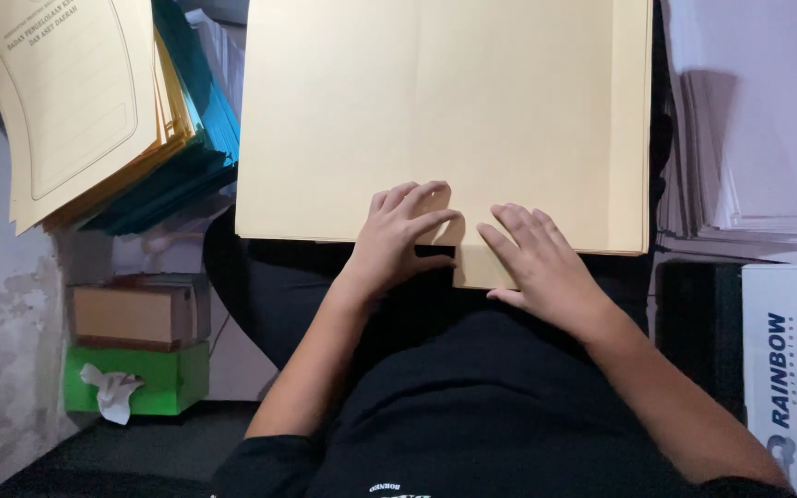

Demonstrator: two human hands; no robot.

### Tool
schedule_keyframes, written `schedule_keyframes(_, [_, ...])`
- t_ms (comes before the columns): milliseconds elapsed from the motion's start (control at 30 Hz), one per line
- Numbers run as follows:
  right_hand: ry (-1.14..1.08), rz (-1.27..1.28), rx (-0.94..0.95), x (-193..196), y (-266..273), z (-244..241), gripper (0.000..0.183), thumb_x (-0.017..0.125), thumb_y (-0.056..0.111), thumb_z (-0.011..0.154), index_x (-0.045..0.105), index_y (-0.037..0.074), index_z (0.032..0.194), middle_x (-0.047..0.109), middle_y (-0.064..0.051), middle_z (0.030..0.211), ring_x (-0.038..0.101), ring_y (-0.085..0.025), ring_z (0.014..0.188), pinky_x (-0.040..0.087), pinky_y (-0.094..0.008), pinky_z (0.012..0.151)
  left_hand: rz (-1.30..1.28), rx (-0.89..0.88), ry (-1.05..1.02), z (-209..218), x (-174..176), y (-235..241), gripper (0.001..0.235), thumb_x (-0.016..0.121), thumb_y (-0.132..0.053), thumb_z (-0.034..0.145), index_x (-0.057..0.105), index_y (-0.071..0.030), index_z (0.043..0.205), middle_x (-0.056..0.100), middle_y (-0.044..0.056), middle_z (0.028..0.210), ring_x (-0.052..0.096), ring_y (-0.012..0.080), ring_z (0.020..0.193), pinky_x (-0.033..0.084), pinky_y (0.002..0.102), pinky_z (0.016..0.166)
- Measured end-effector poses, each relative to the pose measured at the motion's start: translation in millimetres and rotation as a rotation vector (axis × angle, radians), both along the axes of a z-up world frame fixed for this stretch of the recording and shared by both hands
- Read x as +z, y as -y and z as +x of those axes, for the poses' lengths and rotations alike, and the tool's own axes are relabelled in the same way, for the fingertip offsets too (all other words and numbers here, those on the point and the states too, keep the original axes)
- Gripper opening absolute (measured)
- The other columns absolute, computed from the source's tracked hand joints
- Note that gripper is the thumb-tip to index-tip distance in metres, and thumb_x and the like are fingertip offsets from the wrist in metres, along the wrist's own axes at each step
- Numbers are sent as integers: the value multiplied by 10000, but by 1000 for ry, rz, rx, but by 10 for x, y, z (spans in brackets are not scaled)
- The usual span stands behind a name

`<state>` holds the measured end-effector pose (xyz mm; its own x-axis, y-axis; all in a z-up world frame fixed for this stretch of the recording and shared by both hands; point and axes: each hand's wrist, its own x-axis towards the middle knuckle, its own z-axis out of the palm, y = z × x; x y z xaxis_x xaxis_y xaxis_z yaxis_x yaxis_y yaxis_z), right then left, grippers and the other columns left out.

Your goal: The person sits on the floor and repeatedly folds large beige file folders in half. They smooth the creases with their hands and stack the folded folders on their lap.

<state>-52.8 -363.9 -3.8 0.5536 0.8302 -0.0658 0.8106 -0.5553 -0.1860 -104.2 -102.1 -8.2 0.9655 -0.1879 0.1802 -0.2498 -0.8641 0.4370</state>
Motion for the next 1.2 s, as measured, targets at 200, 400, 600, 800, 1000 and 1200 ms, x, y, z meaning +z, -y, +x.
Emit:
schedule_keyframes(200, [-18,41,-17,14,-30,-28,1066,906,496,609,422,159,1498,375,-128,1543,331,-345,1503,245,-532,1246,-16,-24,-53,22,-21,-44,767,900,-558,592,658,-337,1286,515,-10,1484,488,272,1331,377,449,1081])
schedule_keyframes(400, [-122,77,-42,58,-50,-44,1051,886,469,660,391,180,1540,348,-130,1556,300,-352,1511,228,-557,1238,-19,-12,-32,3,10,-28,740,879,-603,600,690,-320,1257,532,-13,1472,498,268,1322,383,452,1084])
schedule_keyframes(600, [-311,131,-117,318,-108,-30,846,810,500,787,480,136,1475,392,-151,1564,323,-359,1516,206,-590,1247,-91,-8,10,30,-58,-43,457,802,-579,773,746,-332,1153,574,-37,1429,528,245,1286,412,438,1040])
schedule_keyframes(800, [-329,597,-401,17,92,199,97,732,196,989,728,179,894,729,44,1079,708,-221,1052,585,-353,845,-161,29,26,13,35,-25,220,647,-477,988,753,-316,1093,616,-56,1363,566,229,1240,435,418,1006])
schedule_keyframes(1000, [-219,495,-388,5,3,413,133,733,149,999,665,41,962,670,-88,1067,645,-366,1071,546,-447,885,-539,-167,-269,-315,439,175,177,684,-377,949,634,-207,935,656,50,882,691,352,867,540,474,713])
schedule_keyframes(1200, [-179,436,-378,-268,31,549,207,738,204,946,642,98,1096,645,-78,1002,648,-341,1043,517,-473,888,-303,-500,-535,-587,578,611,201,578,-273,979,668,-104,919,734,129,811,731,412,793,564,520,650])
